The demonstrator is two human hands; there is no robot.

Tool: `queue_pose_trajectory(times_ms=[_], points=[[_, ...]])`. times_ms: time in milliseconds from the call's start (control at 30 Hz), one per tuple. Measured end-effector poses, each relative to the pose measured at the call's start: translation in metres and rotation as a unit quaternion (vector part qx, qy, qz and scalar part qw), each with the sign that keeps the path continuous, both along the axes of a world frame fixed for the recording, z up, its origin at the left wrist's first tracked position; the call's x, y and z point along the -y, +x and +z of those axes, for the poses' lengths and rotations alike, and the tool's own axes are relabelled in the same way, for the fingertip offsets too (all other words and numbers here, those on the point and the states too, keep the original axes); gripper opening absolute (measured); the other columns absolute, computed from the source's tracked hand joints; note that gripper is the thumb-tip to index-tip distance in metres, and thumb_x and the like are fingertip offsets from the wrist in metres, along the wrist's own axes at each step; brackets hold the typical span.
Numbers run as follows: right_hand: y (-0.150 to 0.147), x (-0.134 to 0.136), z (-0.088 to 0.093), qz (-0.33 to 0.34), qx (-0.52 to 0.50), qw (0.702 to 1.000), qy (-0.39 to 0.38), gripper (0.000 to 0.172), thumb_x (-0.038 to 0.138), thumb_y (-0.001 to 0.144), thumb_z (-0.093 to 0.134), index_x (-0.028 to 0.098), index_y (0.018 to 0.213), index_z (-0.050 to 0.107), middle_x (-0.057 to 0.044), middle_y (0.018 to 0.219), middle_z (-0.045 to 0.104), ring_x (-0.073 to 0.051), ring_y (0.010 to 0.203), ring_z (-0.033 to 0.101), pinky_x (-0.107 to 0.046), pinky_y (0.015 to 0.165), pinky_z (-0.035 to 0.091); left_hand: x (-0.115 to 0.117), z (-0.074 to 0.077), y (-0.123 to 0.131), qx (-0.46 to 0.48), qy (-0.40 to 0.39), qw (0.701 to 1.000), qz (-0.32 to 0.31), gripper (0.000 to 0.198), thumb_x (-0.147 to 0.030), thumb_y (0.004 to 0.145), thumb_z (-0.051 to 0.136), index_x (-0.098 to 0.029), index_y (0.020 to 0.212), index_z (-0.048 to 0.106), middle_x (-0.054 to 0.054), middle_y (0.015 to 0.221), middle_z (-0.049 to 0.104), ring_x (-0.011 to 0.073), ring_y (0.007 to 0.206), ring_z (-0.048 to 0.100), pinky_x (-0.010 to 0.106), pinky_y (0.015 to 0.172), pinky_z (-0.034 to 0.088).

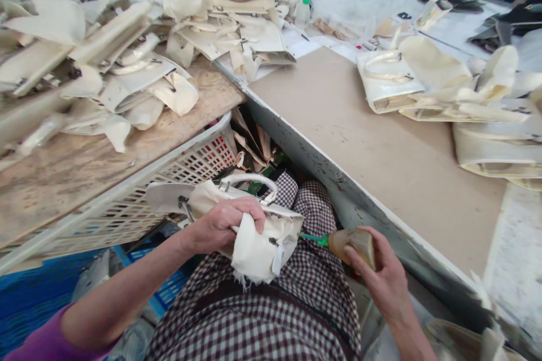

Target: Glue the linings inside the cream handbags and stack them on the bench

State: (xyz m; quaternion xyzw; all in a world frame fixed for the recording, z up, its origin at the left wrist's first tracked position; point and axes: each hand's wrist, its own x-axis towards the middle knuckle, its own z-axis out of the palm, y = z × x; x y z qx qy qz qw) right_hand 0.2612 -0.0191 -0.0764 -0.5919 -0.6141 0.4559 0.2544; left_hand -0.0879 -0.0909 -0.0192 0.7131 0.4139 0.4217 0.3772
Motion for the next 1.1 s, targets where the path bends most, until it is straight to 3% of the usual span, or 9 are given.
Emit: queue_pose_trajectory(times_ms=[167,267,500,733,1100], points=[[0.000,0.004,0.006,-0.074,-0.031,0.995,-0.065,0.064,0.060,0.067,0.081,0.019,0.113,0.065,-0.009,0.099,0.072,-0.026,0.080,0.065,-0.030,0.056,0.053,0.002,-0.005,-0.004,0.015,-0.012,1.000,0.013,0.040,-0.038,0.103,0.053,-0.014,0.075,0.067,0.009,0.079,0.069,0.0171,0.077,0.063,0.027,0.075,0.051],[-0.001,0.010,0.008,-0.108,-0.053,0.990,-0.077,0.062,0.060,0.070,0.080,0.018,0.113,0.065,-0.007,0.092,0.072,-0.022,0.070,0.062,-0.027,0.049,0.051,0.005,-0.009,-0.009,0.029,-0.022,0.999,0.032,0.039,-0.039,0.100,0.058,-0.014,0.071,0.067,0.008,0.078,0.068,0.0174,0.076,0.061,0.027,0.073,0.051],[-0.009,0.021,0.003,-0.112,-0.072,0.985,-0.113,0.060,0.058,0.070,0.083,0.017,0.111,0.066,-0.004,0.083,0.069,-0.019,0.061,0.058,-0.025,0.043,0.047,0.007,-0.011,-0.014,0.031,-0.031,0.998,0.039,0.039,-0.040,0.099,0.059,-0.014,0.072,0.068,0.009,0.078,0.068,0.0186,0.076,0.061,0.029,0.075,0.051],[-0.019,0.029,0.023,-0.103,-0.134,0.968,-0.186,0.048,0.054,0.074,0.081,0.017,0.104,0.070,-0.002,0.074,0.065,-0.015,0.054,0.049,-0.024,0.039,0.040,0.005,-0.009,-0.009,0.025,-0.009,0.999,0.023,0.036,-0.036,0.100,0.058,-0.014,0.072,0.067,0.008,0.078,0.069,0.0186,0.076,0.061,0.029,0.075,0.051],[-0.035,0.052,0.040,-0.130,-0.215,0.937,-0.243,0.046,0.051,0.072,0.084,0.018,0.102,0.074,-0.002,0.075,0.063,-0.012,0.052,0.044,-0.021,0.037,0.035,0.005,-0.011,-0.008,0.022,-0.014,1.000,0.018,0.034,-0.034,0.100,0.059,-0.014,0.075,0.066,0.008,0.079,0.068,0.0178,0.080,0.061,0.027,0.076,0.049]])
